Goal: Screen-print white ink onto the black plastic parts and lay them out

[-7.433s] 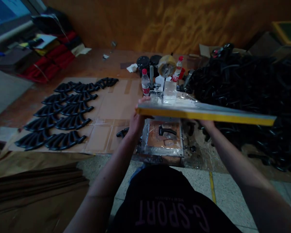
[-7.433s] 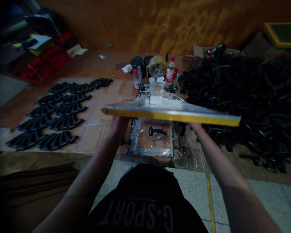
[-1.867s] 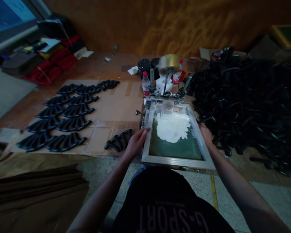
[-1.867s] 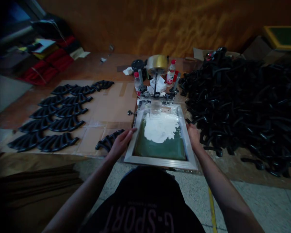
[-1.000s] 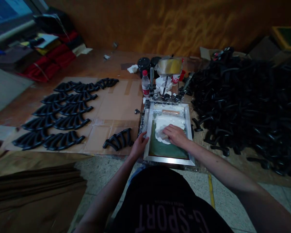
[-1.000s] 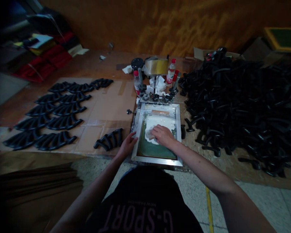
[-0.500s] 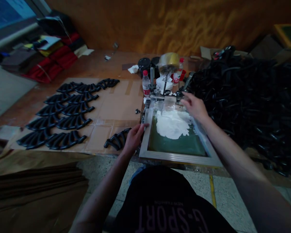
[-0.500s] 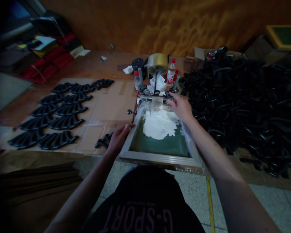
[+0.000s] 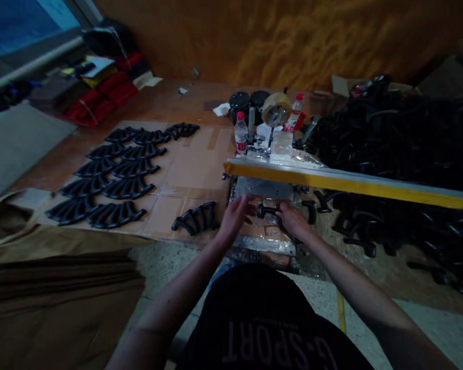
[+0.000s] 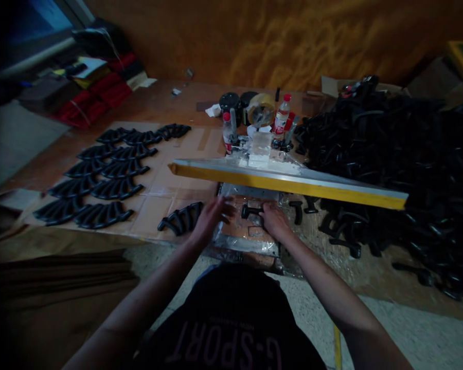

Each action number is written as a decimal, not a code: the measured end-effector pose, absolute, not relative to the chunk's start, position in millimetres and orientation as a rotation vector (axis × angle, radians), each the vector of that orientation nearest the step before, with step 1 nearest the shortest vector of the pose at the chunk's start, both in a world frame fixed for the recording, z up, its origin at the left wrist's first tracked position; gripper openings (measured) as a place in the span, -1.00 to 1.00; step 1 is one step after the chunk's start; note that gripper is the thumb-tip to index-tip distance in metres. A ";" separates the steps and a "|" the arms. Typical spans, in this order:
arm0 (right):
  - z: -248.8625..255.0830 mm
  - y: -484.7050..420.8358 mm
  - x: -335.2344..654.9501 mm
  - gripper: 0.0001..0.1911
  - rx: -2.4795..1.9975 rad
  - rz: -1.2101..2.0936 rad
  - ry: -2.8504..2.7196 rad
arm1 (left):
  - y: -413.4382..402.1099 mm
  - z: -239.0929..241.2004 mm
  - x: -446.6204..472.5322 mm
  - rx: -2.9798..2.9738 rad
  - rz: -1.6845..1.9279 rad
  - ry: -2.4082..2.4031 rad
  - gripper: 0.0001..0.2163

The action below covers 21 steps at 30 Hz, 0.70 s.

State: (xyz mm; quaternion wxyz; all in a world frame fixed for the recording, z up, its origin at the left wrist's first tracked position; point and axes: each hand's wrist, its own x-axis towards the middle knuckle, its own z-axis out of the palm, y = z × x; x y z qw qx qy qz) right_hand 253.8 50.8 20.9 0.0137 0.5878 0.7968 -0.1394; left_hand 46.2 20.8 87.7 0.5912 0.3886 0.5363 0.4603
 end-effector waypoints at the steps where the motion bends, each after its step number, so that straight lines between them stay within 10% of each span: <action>1: 25.7 50.6 250.7 -0.80 1.855 -0.487 2.454 | 6.1 75.5 51.5 0.860 0.911 1.222 -0.48; 14: 38.3 32.5 94.5 -0.75 1.014 -0.717 3.086 | -48.2 13.4 -45.3 0.505 1.171 1.789 -0.65; 21: -5.0 66.4 28.0 -0.62 1.135 -0.611 2.686 | -73.5 -37.4 -140.3 0.525 0.571 2.310 -0.61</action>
